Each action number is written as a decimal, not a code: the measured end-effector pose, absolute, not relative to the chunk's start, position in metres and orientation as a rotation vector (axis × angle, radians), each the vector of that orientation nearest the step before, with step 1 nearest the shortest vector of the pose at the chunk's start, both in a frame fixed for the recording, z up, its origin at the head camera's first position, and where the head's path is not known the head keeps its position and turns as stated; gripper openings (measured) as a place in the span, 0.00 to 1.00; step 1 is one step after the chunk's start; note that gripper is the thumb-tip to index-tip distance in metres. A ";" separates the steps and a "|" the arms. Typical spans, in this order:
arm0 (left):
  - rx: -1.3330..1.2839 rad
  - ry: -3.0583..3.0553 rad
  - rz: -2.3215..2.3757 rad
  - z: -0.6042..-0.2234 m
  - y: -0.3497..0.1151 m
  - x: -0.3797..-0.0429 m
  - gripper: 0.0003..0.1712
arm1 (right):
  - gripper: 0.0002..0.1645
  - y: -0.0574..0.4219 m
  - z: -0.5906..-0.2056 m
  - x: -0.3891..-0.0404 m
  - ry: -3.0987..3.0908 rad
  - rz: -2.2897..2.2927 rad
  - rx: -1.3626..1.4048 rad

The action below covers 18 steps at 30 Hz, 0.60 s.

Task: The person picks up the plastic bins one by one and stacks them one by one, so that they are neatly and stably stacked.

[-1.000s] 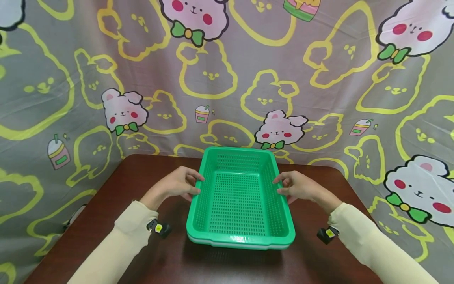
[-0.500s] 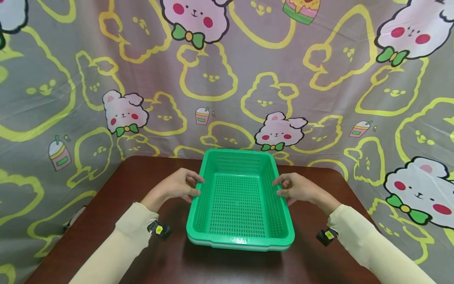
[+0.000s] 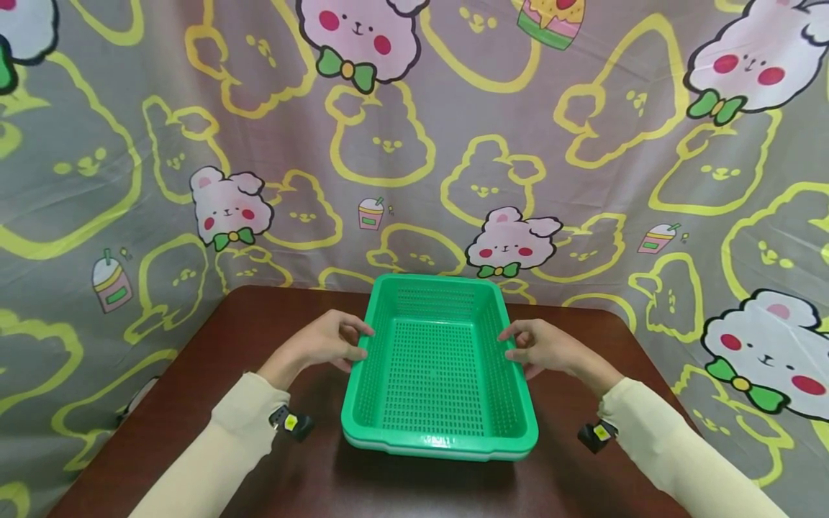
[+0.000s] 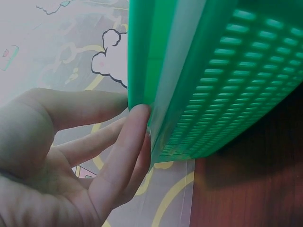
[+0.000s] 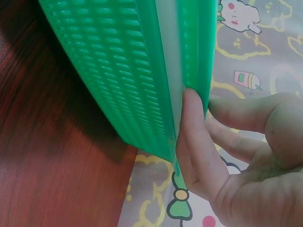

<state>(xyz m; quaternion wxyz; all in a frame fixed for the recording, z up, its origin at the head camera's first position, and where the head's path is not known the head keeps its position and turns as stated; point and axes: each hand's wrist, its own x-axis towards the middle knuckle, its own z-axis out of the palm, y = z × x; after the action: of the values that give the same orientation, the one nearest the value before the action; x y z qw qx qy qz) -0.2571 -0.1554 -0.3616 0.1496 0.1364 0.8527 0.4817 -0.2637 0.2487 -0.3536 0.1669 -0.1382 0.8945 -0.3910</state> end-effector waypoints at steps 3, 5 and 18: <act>0.404 2.455 1.391 -0.362 -0.155 -0.257 0.26 | 0.22 0.250 -0.353 -0.264 2.548 -1.106 -0.396; 0.406 2.458 1.390 -0.362 -0.154 -0.257 0.26 | 0.23 0.251 -0.353 -0.264 2.548 -1.100 -0.395; 0.463 2.474 1.336 -0.364 -0.158 -0.261 0.25 | 0.21 0.255 -0.354 -0.266 2.575 -1.040 -0.463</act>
<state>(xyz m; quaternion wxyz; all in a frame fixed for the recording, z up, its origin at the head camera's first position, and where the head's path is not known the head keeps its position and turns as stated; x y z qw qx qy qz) -0.2609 -0.1578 -0.3639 0.1457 0.1609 0.8589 0.4638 -0.2656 0.2550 -0.3542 0.1623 -0.1624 0.9024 -0.3645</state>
